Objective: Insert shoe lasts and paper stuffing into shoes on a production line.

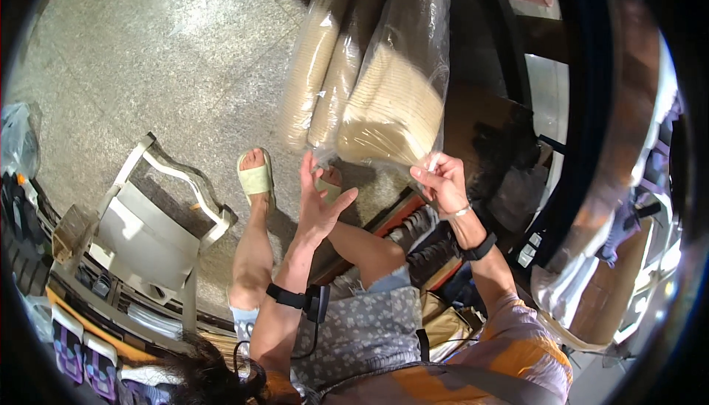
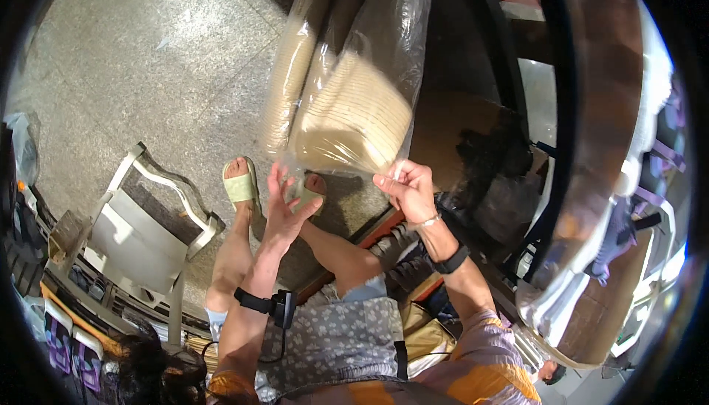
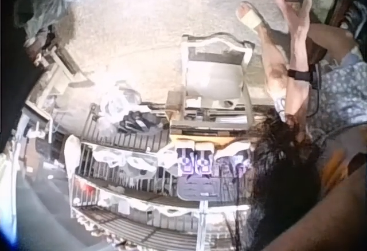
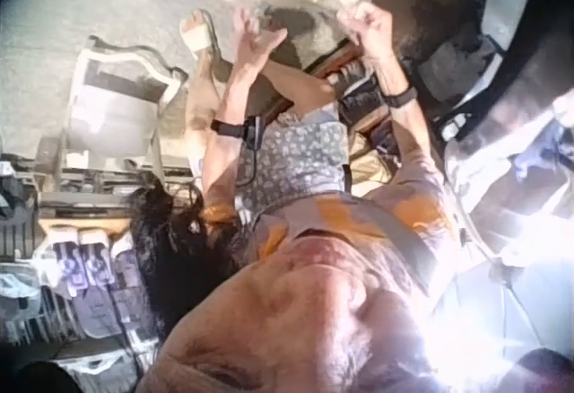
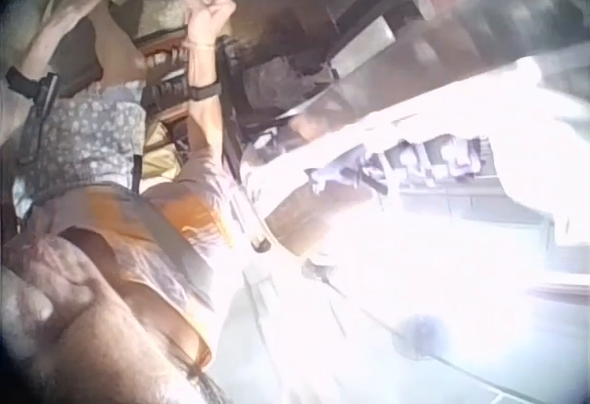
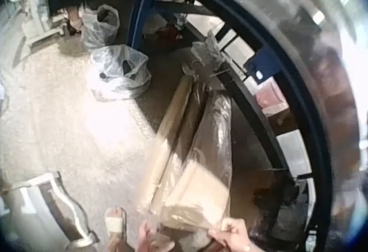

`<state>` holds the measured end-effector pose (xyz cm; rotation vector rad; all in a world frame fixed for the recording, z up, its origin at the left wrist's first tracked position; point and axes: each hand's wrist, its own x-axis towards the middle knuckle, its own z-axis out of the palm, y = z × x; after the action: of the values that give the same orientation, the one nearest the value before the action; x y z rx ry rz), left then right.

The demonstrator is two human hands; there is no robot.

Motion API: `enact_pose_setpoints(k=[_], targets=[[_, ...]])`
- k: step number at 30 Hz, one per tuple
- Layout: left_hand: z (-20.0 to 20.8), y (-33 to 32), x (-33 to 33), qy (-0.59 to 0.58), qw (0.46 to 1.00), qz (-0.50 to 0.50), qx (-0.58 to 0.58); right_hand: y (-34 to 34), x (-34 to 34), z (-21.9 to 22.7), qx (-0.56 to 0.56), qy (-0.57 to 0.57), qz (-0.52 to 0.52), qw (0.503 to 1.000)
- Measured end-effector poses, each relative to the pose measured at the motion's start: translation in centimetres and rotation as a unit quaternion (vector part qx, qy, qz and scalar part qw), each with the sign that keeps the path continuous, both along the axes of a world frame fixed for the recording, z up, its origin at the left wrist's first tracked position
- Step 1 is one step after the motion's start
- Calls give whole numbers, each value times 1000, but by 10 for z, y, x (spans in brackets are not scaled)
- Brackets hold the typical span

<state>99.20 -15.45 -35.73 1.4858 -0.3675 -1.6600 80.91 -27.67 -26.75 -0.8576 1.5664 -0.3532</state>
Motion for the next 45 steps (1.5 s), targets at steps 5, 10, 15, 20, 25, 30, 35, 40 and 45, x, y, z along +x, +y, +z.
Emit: enact_pose_setpoints(k=[5, 10, 15, 20, 25, 30, 35, 40, 45], targets=[[77, -22, 2, 253, 955, 137, -70, -4, 42, 113, 94, -137, -105, 981], [138, -41, 19, 243, 950, 155, -124, -19, 56, 164, 74, -223, -123, 964], [171, -56, 28, 241, 946, 139, -166, -38, 74, 191, 54, -264, -195, 943], [187, -67, 33, 203, 948, 122, -212, -52, 78, 198, 74, -293, -257, 918], [188, -62, 1, 161, 968, 64, -184, -54, 48, 186, -33, -288, -181, 940], [128, 12, -17, -196, 901, -363, -137, 12, -31, 132, -19, -31, -112, 993], [205, 27, -3, -78, 906, -407, -83, 85, -63, 176, -69, 89, 120, 986], [261, 3, 7, -207, 887, -393, -126, 92, -51, 232, -166, 104, 295, 935], [302, -20, 16, -253, 892, -334, -169, 61, -41, 273, -266, 71, 286, 918]])
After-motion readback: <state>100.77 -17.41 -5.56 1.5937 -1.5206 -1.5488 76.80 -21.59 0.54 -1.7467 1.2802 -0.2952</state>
